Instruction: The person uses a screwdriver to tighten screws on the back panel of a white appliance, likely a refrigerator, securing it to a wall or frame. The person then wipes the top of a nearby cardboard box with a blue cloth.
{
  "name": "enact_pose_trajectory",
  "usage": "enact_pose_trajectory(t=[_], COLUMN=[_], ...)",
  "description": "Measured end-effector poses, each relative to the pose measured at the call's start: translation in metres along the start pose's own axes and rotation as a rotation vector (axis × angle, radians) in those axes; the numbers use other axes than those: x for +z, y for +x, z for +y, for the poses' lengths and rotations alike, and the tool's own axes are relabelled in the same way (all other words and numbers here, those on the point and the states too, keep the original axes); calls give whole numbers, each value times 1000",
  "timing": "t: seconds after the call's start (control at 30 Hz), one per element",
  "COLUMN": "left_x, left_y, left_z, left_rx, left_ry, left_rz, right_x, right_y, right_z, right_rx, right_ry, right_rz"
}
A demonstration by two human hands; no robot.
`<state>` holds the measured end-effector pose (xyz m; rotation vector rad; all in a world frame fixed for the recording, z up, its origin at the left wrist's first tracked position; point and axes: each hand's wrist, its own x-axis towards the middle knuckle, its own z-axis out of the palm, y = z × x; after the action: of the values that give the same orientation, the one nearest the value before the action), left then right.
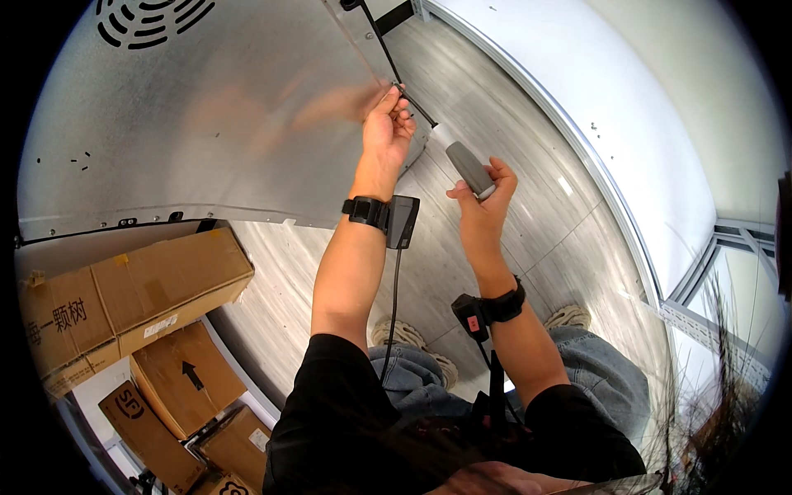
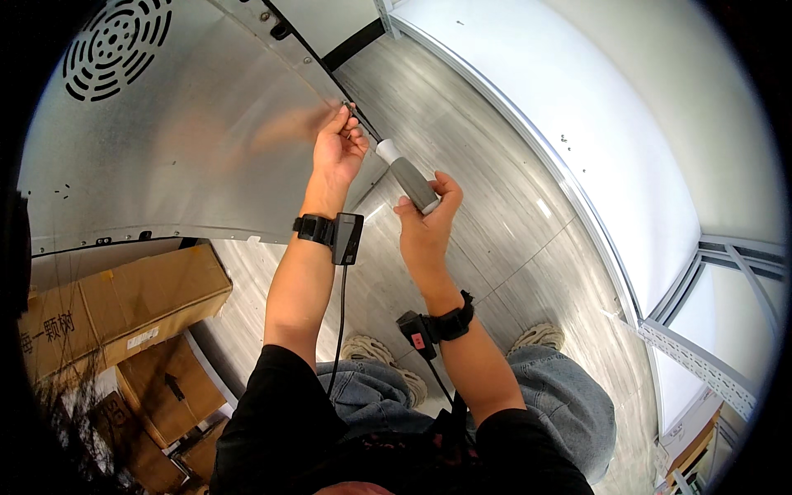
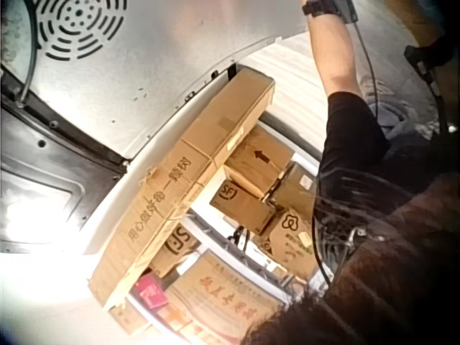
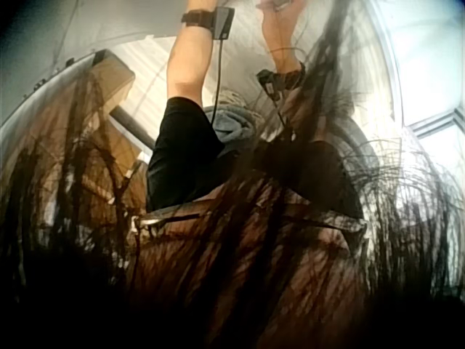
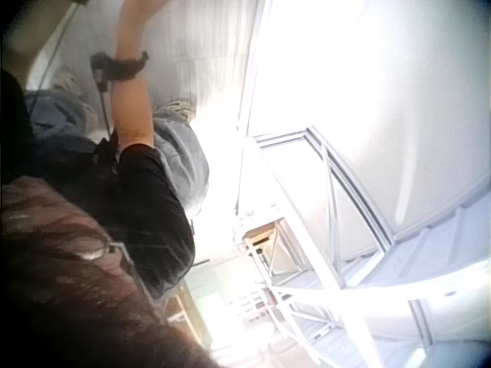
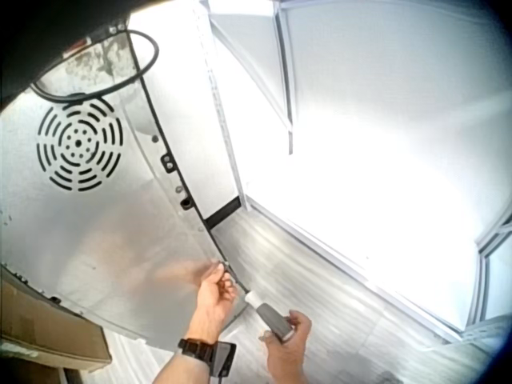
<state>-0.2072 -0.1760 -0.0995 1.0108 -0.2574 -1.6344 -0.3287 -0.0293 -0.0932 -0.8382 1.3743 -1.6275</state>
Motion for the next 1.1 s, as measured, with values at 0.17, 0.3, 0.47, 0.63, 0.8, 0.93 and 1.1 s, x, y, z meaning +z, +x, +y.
enact_pose_trajectory(t=[0.17,0.3,0.47,0.63,0.8,0.93,1.1], left_x=[-3,0,-4,1,-2,1,1], left_y=[-1,1,1,0,1,1,0], left_z=[0,-2,-2,-3,-3,-4,-3], left_rx=[9,4,13,8,5,5,13], left_ry=[-9,-7,-12,-4,-17,-6,-7], left_rz=[-5,-13,3,-8,1,5,19], right_x=[-7,-2,-10,-5,-12,-5,-14], right_y=[4,1,7,1,8,2,9], right_z=[-18,-6,-19,-6,-18,-10,-17], right_rx=[382,2,291,23,272,62,296], right_ry=[113,52,21,14,37,66,92], right_rz=[-103,-6,-143,-32,-146,-56,-166])
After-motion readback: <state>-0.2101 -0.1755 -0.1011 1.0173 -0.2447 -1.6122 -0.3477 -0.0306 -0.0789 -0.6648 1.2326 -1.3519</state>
